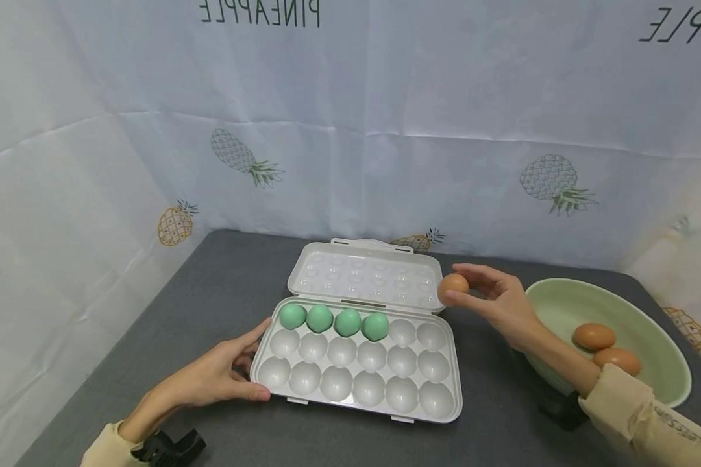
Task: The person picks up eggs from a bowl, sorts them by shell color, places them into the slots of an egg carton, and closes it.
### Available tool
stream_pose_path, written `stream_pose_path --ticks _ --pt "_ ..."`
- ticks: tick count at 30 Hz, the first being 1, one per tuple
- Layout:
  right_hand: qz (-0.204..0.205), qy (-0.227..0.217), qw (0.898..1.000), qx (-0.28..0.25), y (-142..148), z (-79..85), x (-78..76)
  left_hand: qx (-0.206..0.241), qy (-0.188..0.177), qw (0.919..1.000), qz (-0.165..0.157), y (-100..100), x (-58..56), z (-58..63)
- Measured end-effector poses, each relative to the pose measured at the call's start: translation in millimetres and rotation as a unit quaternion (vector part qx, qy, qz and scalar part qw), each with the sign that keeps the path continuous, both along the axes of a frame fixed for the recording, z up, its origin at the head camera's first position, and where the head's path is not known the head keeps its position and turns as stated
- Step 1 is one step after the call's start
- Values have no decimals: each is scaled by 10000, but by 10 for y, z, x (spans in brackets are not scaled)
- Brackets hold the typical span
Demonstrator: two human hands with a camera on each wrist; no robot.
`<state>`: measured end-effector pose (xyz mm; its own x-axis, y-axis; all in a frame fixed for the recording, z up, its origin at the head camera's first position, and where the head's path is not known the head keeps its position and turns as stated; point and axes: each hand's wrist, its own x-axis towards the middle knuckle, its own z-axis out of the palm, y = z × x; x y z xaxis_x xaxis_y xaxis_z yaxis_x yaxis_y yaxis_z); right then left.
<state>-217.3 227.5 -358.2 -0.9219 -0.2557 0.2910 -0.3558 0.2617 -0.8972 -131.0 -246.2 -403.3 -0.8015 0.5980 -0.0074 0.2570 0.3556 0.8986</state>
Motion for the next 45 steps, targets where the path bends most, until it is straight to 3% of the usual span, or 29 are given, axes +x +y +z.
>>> stream_pose_path --ticks 10,23,38,45 --pt "324 -320 9987 -208 -533 0 -34 -34 45 10000 7 -10 20 22" --pt "1221 -955 9867 -487 -1371 11 9 45 -6 10000 2 0 17 8" --pt "2028 -886 9729 -676 -2062 -183 148 -3 -40 10000 -33 9 21 35" --pt "2040 -804 9756 -135 -2192 -245 191 -70 -14 10000 -45 4 12 26"
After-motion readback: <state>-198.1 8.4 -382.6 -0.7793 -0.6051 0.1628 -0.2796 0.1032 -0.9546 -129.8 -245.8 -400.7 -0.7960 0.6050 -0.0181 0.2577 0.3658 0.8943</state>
